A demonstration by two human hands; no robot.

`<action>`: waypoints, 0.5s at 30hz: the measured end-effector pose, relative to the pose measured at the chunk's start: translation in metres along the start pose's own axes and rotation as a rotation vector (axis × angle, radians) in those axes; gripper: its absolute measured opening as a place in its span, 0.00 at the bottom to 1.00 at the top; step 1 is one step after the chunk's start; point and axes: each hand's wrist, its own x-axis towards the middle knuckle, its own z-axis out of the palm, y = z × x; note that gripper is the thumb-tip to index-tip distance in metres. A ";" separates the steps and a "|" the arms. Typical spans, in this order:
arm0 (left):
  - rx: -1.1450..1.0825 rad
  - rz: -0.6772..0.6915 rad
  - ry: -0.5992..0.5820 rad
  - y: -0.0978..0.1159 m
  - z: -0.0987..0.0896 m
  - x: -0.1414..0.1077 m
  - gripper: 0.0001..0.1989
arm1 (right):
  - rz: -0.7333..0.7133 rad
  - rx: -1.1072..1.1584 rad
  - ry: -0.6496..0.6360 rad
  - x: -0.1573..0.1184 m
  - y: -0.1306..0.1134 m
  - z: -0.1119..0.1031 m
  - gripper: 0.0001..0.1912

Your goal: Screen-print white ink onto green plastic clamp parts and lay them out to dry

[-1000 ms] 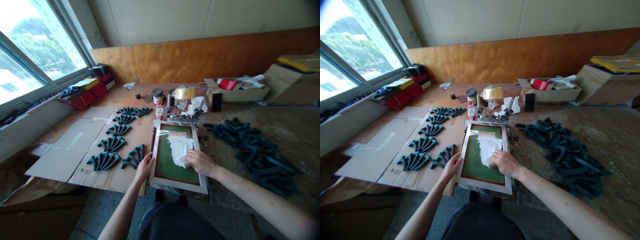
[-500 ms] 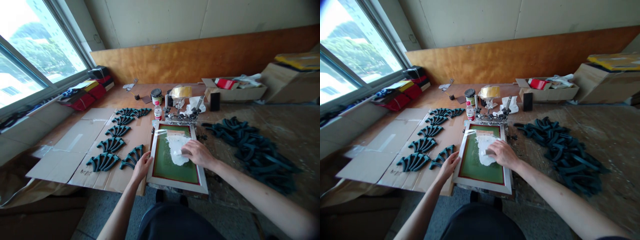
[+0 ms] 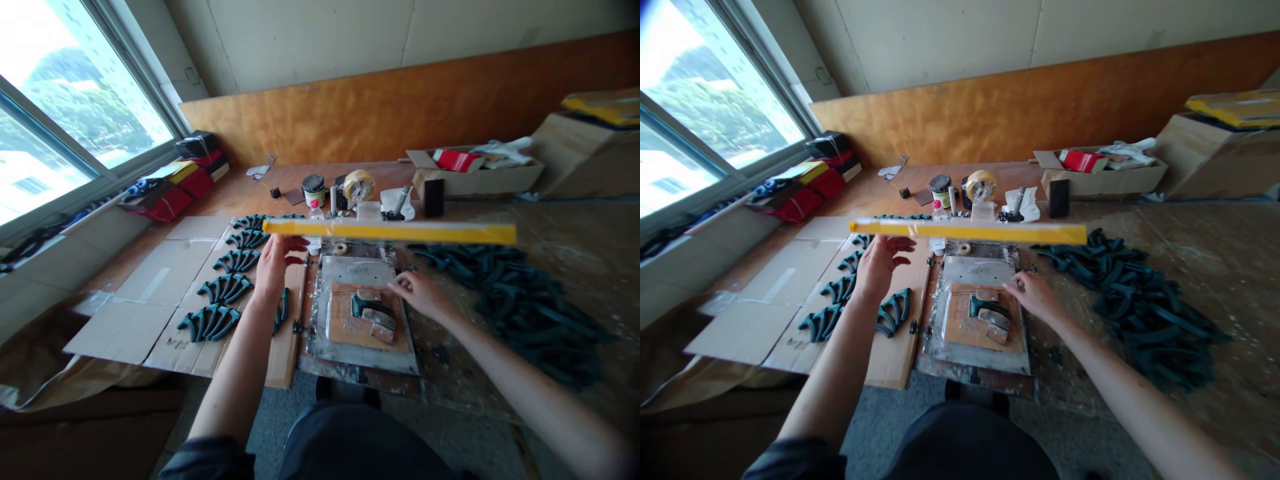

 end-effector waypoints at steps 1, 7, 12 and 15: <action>-0.008 0.020 -0.001 0.005 0.006 0.010 0.28 | -0.044 -0.027 -0.061 -0.011 -0.003 0.014 0.18; -0.023 -0.061 0.108 -0.022 0.030 -0.020 0.28 | 0.053 -0.135 -0.221 -0.035 -0.044 0.042 0.07; -0.032 -0.750 -0.279 -0.103 0.043 -0.122 0.32 | -0.124 0.004 0.123 -0.061 -0.105 0.036 0.10; -0.143 -0.734 -0.046 -0.129 0.041 -0.149 0.27 | -0.527 0.056 0.070 -0.077 -0.127 0.041 0.08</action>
